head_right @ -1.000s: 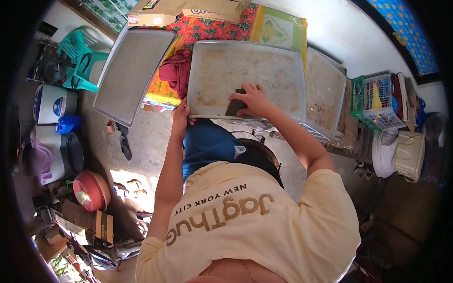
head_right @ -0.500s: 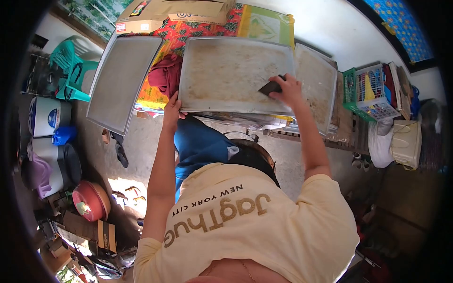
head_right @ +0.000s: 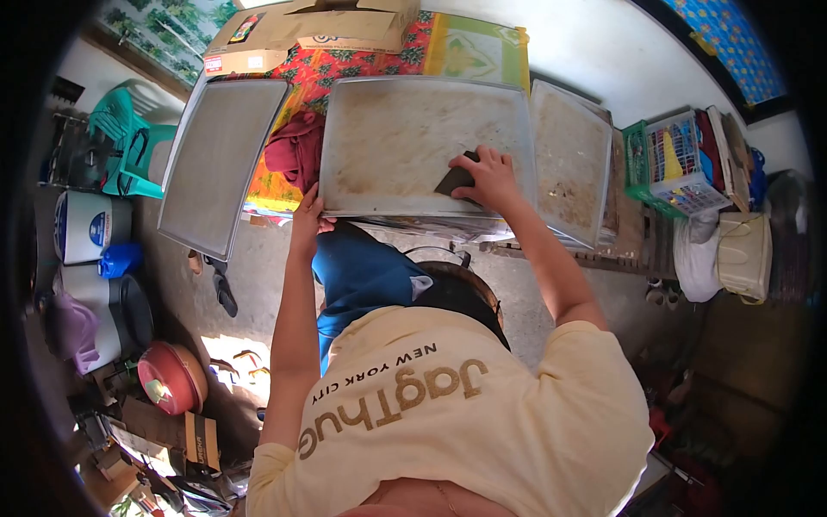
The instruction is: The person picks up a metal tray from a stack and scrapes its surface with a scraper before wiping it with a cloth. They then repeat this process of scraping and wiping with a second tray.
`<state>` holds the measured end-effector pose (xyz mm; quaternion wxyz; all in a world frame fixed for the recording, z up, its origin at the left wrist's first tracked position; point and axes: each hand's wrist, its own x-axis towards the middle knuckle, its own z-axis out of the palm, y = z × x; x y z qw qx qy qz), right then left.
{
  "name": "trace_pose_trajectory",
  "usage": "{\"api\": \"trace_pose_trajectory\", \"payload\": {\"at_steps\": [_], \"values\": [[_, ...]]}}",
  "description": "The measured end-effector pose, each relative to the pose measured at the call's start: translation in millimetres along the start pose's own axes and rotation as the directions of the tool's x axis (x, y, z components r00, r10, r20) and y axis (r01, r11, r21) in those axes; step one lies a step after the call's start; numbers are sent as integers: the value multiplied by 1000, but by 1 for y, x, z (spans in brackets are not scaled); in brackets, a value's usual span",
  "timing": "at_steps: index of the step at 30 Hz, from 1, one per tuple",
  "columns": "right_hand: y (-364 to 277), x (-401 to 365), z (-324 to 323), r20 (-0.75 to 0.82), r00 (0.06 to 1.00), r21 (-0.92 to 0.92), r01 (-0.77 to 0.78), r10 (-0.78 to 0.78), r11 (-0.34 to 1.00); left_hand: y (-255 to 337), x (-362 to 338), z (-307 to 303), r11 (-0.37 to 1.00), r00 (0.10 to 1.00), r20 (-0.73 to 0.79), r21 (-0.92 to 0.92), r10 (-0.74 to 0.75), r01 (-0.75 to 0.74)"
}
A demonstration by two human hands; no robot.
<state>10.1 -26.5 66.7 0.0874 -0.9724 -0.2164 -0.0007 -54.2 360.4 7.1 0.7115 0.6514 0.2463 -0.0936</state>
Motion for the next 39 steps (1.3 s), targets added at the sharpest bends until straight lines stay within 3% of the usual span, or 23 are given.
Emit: {"api": "trace_pose_trajectory", "payload": {"at_steps": [3, 7, 8, 11, 16, 19, 20, 21, 22, 24, 25, 27, 30, 33, 34, 37, 39], "values": [[39, 11, 2, -72, 944, -32, -326, 323, 945, -2, 0, -1, 1000, 1000, -3, 10, 13, -13], [84, 26, -9, -202, 696, -30, -707, 689, 706, -9, 1, -3, 999, 1000, -2, 15, 30, -30], [89, 23, 2, -234, 781, -24, -600, 579, 800, -10, 2, -4, 999, 1000, -1, 9, 31, -31], [63, 27, 2, -192, 917, -149, -379, 349, 913, -10, 4, -3, 999, 999, 2, 16, 51, -51], [83, 42, -8, -250, 783, -61, -599, 569, 798, -14, 5, -6, 998, 998, 13, 7, 60, -60], [52, 44, 0, -93, 928, -50, -367, 361, 929, -15, 5, -4, 998, 999, 7, 37, 49, -49], [42, 42, 1, -123, 945, -62, -313, 304, 948, -14, 5, -5, 996, 999, 9, 74, 37, -38], [39, 45, 2, -124, 926, 52, -354, 358, 934, -15, 8, -8, 994, 1000, 4, 109, 31, -31], [36, 49, 4, -115, 906, 168, -387, 408, 907, -18, 9, -9, 925, 978, -88, 352, 187, -146], [23, 52, 1, -87, 849, 408, -447, 521, 796, -30, 6, -4, 587, 852, -139, 779, 505, -220], [23, 53, 7, -118, 851, 557, -369, 511, 744, -19, -7, 6, 485, 817, -92, 840, 569, -243], [24, 52, 24, -184, 837, 798, -179, 516, 575, 23, -43, 36, 254, 739, 36, 927, 673, -277], [-14, 42, 39, 38, 852, 966, -166, 522, 200, 30, -57, 66, 50, 616, 379, 824, 691, -564], [-69, 27, 24, 222, 869, 969, -246, 442, -5, 35, -66, 86, 3, 591, 495, 765, 636, -644], [-78, 23, 27, 232, 881, 970, -241, 413, -29, 37, -67, 91, -8, 561, 497, 753, 662, -658], [-100, 17, 28, 278, 900, 960, -257, 336, -108, 31, -60, 92, 65, 597, 471, 748, 649, -660], [-111, 14, 11, 341, 892, 938, -303, 295, -170, 29, -50, 86, 6, 575, 499, 751, 648, -660]]}}
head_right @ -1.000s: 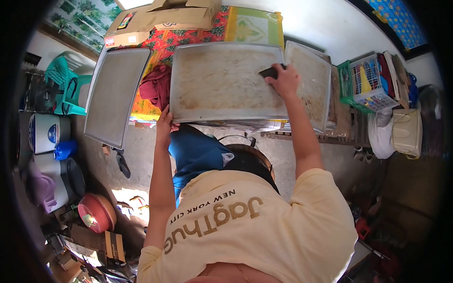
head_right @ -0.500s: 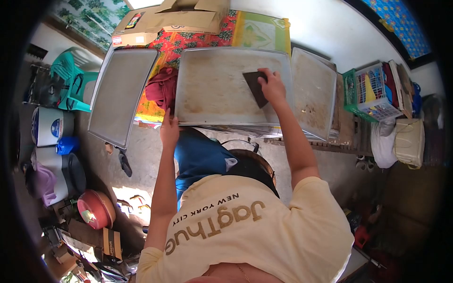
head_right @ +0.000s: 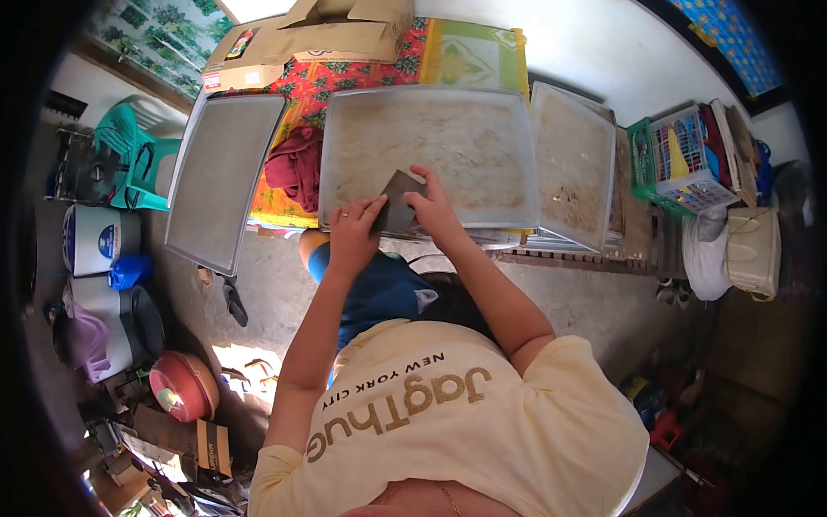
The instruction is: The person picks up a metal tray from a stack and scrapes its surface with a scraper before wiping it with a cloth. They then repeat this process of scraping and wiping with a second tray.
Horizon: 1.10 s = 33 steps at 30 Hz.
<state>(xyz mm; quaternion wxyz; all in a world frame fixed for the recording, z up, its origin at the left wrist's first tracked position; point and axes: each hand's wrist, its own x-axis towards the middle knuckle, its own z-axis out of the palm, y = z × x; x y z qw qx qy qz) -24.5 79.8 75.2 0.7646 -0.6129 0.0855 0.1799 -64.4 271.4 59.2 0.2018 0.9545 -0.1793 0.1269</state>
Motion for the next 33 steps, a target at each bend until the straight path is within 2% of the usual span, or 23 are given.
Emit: {"api": "trace_pose_trajectory", "payload": {"at_steps": [1, 3, 4, 5, 6, 7, 8, 9, 12, 16, 17, 21, 24, 25, 28, 31, 33], "values": [[-5, -3, 0, -29, 1000, 13, 1, -1, 1000, -6, 1, 2, 1000, 1000, 3, 22, 18, -18], [-14, -2, -2, -84, 996, 39, 6, -3, 999, -15, 5, 5, 993, 996, -63, -107, -62, 55], [-1, 15, -22, -144, 972, -208, 151, -183, 966, -21, 8, 6, 981, 990, -94, -172, -109, 92], [15, 37, -54, -152, 918, -447, 266, -365, 854, -34, 11, 13, 962, 977, -172, -263, -123, 75], [20, 51, -82, -225, 811, -728, 228, -540, 646, -35, 10, 6, 909, 941, -116, -320, -318, 268], [21, 58, -108, -216, 672, -919, 106, -709, 381, -33, 10, -7, 816, 864, -53, -363, -500, 450], [16, 57, -129, -289, 692, -945, -97, -662, 312, -34, 9, -16, 686, 750, 16, -392, -661, 612], [13, 56, -145, -365, 695, -931, -292, -620, 221, -57, -3, -8, 631, 733, 35, -482, -679, 607], [33, 62, -162, -491, 615, -852, -486, -617, 194, -92, -26, -8, 387, 677, 105, -753, -728, 533], [37, 60, -157, -464, 633, -866, -472, -620, 166, -102, -51, -24, 221, 618, 231, -794, -752, 566], [37, 60, -157, -463, 633, -869, -463, -621, 175, -103, -55, -24, 252, 610, 234, -757, -757, 603], [39, 61, -159, -442, 614, -876, -451, -654, 169, -95, -61, -24, 228, 577, 228, -760, -784, 609], [41, 63, -161, -436, 607, -880, -443, -664, 174, -98, -66, -17, 333, 635, 169, -734, -754, 591], [41, 63, -161, -437, 610, -879, -444, -661, 171, -95, -65, -17, 268, 608, 166, -787, -776, 556], [41, 63, -161, -443, 613, -876, -450, -654, 172, -97, -67, -20, 269, 608, 222, -745, -763, 610], [40, 64, -161, -448, 615, -874, -454, -649, 173, -94, -67, -17, 271, 624, 186, -780, -759, 563], [38, 63, -160, -456, 620, -870, -461, -638, 174, -92, -67, -19, 260, 611, 255, -735, -750, 626]]}}
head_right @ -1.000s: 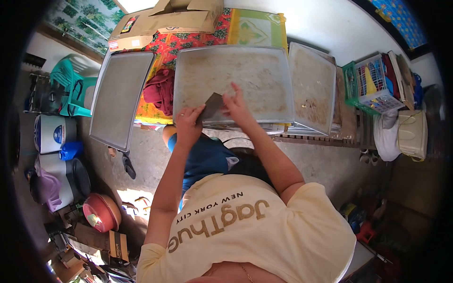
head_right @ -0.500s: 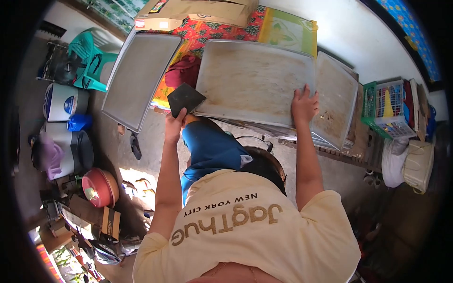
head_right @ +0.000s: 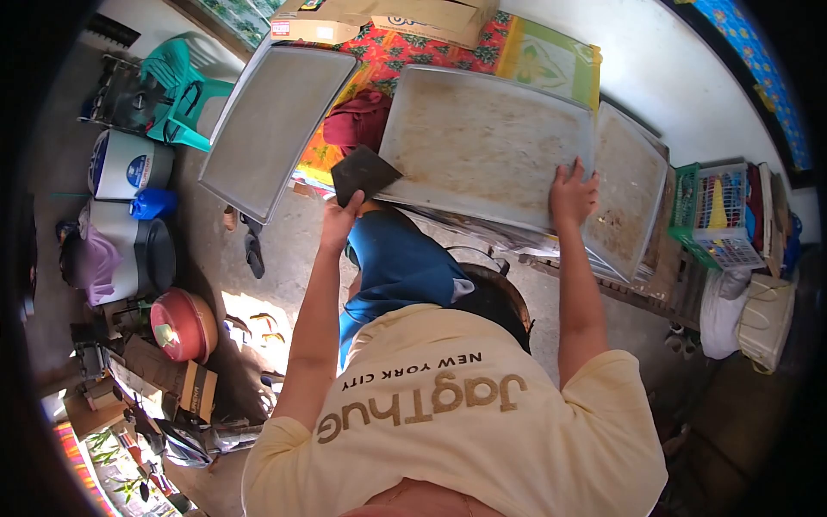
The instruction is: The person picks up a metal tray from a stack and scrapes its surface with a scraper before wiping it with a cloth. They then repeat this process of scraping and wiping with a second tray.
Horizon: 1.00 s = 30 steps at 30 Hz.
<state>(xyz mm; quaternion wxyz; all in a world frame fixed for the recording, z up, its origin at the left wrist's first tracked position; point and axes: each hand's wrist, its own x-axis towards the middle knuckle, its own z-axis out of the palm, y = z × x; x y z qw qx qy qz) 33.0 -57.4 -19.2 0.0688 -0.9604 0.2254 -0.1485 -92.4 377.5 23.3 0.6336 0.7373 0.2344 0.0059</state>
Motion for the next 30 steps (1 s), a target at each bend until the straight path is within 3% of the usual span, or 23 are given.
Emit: {"api": "trace_pose_trajectory", "payload": {"at_steps": [1, 4, 7, 10, 13, 16, 19, 22, 25, 28, 30], "values": [[-1, 0, -1, 6, 1000, 2, -5, 5, 1000, 2, -1, 1, 999, 999, 21, 26, -29, 28], [-2, 0, -3, 21, 1000, 8, -13, 13, 1000, -2, 2, 7, 993, 991, -57, -2, 120, -121], [-1, -1, -5, 31, 999, 12, -15, 15, 1000, 0, 6, 4, 999, 1000, -9, 19, 29, -29], [-2, 0, -5, 38, 999, -2, -21, 21, 1000, -7, 9, 5, 997, 995, 62, -37, 75, -72], [-3, -1, -4, 37, 999, -11, -24, 25, 1000, -4, 10, 2, 999, 1000, 3, -33, 6, -6], [-2, 1, -3, 36, 999, -8, -22, 22, 1000, -6, 9, 2, 997, 995, 75, 7, 71, -71], [-1, 0, -2, 27, 1000, -2, -16, 16, 1000, -6, 14, -3, 999, 999, 25, -22, 28, -28], [0, 0, -1, 6, 1000, 2, -8, 8, 1000, -11, 14, 1, 994, 990, 85, -13, 110, -109], [-1, 0, -2, 7, 1000, 2, -8, 8, 1000, -15, 23, -7, 995, 996, -17, -26, 93, -93], [0, 0, -1, 5, 1000, -8, -8, 8, 1000, -7, 18, -7, 998, 996, 81, 44, 37, -41], [-1, 0, -1, 1, 1000, -15, -6, 6, 1000, -12, 23, -7, 995, 995, 8, -10, 103, -103]]}}
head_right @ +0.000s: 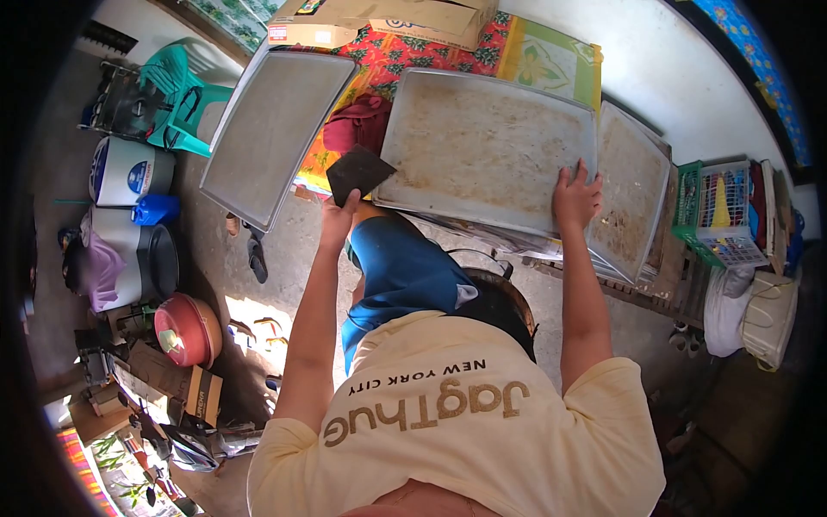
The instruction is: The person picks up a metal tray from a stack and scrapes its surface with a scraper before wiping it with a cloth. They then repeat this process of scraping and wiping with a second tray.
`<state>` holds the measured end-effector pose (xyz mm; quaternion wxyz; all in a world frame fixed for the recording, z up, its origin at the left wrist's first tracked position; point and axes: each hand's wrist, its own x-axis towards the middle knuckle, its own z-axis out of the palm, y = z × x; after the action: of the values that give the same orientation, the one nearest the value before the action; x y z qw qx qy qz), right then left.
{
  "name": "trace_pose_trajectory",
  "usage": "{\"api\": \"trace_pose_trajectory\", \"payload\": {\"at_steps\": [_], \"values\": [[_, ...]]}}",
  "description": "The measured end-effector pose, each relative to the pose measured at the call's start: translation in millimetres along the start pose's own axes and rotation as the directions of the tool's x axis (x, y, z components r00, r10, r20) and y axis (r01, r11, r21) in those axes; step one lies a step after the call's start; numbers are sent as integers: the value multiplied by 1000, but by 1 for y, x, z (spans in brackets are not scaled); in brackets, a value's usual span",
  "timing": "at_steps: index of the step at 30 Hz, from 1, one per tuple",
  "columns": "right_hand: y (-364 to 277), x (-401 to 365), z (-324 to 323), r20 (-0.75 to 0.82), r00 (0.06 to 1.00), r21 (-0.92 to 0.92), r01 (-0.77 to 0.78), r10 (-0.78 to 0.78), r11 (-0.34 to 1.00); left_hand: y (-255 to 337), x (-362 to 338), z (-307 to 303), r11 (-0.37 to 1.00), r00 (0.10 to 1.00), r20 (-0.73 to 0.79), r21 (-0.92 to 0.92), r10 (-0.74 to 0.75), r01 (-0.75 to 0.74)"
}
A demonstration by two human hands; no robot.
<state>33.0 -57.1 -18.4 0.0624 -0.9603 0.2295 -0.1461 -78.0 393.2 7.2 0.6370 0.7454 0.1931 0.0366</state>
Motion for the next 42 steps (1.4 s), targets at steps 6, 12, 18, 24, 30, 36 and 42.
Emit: {"api": "trace_pose_trajectory", "payload": {"at_steps": [6, 12, 18, 24, 30, 36, 42], "values": [[0, 0, 1, 0, 1000, -7, 3, -3, 1000, 1, 8, 2, 1000, 1000, -15, -14, 23, -23], [0, -1, -1, -1, 1000, 5, 11, -11, 1000, -3, 18, 5, 996, 997, -23, 55, 76, -75], [-1, -1, -2, -2, 1000, 13, 9, -9, 1000, -9, 19, 9, 993, 993, -39, 48, 110, -108], [0, -1, -1, -8, 1000, 17, 9, -9, 1000, 2, 12, 11, 991, 992, -33, 47, 124, -122], [1, -1, -1, -5, 1000, 17, 13, -13, 1000, 16, -3, -1, 999, 999, -17, 15, -33, 33], [0, -1, 1, -15, 1000, 13, 15, -15, 1000, 1, -18, -13, 997, 997, -27, 21, -67, 68], [0, -1, 1, -5, 1000, 29, 10, -9, 1000, 13, -27, 1, 999, 1000, 8, 29, -26, 26]]}}
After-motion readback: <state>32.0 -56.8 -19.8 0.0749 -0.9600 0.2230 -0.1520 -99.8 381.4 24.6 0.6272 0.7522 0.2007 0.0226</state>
